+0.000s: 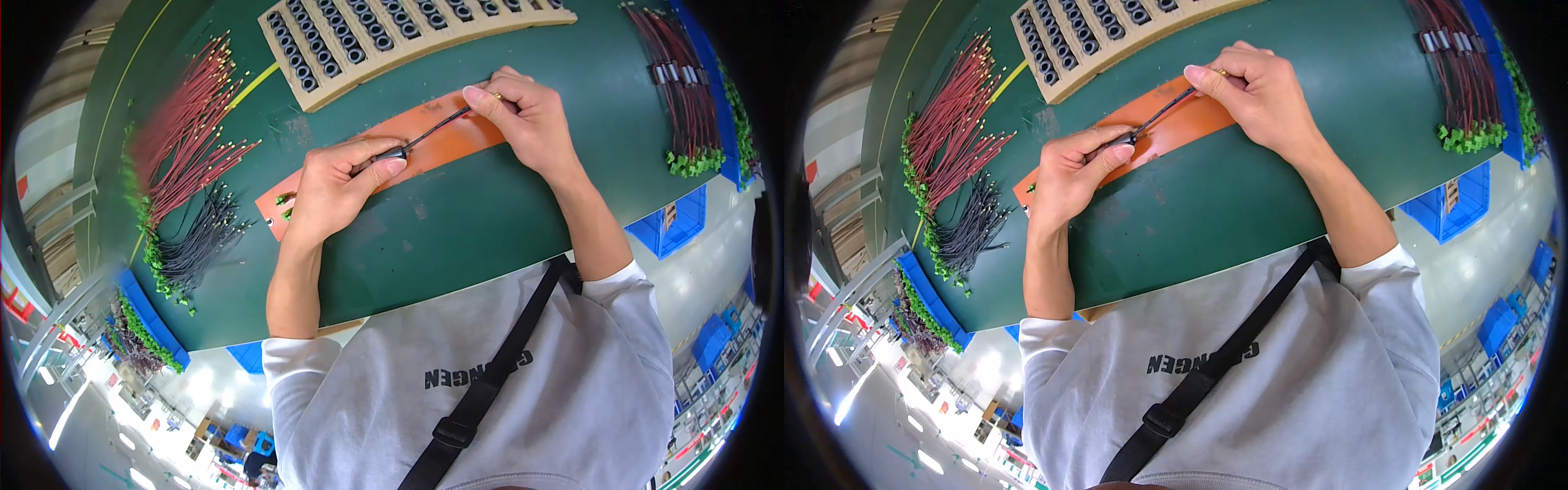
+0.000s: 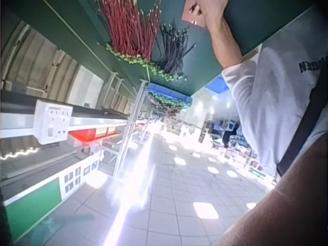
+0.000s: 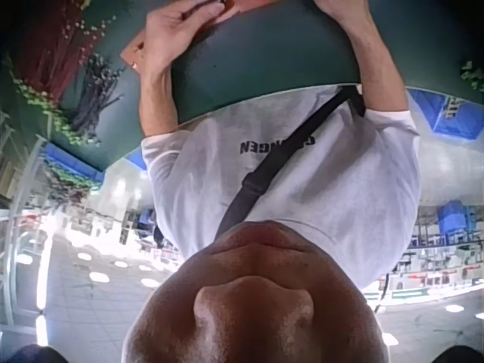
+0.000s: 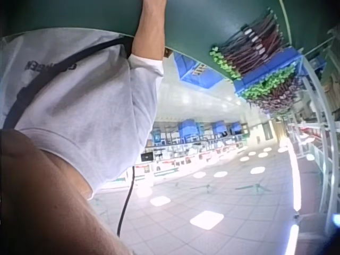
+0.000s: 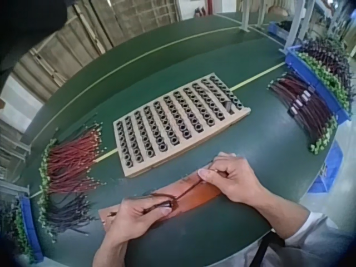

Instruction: The person assembles wire harnesses by inserting red and black wires into green connectors. They use a handheld crimping tool to secure the connections and place the finished harnesses into a wooden storage rack. The process is repeated for multiple units.

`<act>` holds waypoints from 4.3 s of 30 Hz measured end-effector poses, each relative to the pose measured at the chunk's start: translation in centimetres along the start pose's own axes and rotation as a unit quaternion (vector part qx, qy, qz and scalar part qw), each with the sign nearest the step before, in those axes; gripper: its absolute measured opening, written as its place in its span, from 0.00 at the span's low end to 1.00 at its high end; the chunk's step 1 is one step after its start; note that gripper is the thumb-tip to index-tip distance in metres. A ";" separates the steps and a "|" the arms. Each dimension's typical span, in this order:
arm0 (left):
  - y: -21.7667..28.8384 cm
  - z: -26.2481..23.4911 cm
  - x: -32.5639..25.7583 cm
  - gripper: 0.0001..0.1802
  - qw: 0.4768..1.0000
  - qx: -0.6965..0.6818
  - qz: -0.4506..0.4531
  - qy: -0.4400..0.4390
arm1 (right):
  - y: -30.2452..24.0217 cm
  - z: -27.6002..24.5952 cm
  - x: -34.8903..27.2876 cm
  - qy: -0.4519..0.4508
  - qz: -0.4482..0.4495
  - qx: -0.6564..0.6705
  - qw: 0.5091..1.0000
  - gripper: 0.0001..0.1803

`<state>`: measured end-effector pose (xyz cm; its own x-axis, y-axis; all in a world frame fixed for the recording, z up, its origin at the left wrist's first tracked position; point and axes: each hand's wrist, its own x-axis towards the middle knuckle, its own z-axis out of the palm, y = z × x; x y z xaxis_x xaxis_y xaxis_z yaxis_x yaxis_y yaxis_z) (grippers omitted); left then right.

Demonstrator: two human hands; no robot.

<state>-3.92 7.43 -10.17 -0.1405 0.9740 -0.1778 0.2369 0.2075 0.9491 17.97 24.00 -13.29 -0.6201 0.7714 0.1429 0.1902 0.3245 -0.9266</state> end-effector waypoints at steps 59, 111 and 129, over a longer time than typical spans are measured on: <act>-2.0 -1.5 -0.8 0.15 0.982 -0.178 0.030 -0.055 | -4.1 4.0 -0.5 -0.011 0.117 0.345 0.931 0.21; -0.6 -1.3 -0.8 0.17 0.999 -0.048 0.000 -0.025 | -4.1 4.3 -0.6 -0.019 0.093 0.335 0.937 0.21; 1.2 0.1 -3.4 0.35 0.973 0.056 0.123 0.188 | -5.2 7.3 -1.4 -0.087 -0.144 0.158 0.973 0.15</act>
<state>-3.05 4.35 -8.50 -0.4030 0.8976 0.1788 0.4073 0.0010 0.9133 12.36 17.25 -11.25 -0.7369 0.5606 0.3776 -0.2381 0.3076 -0.9212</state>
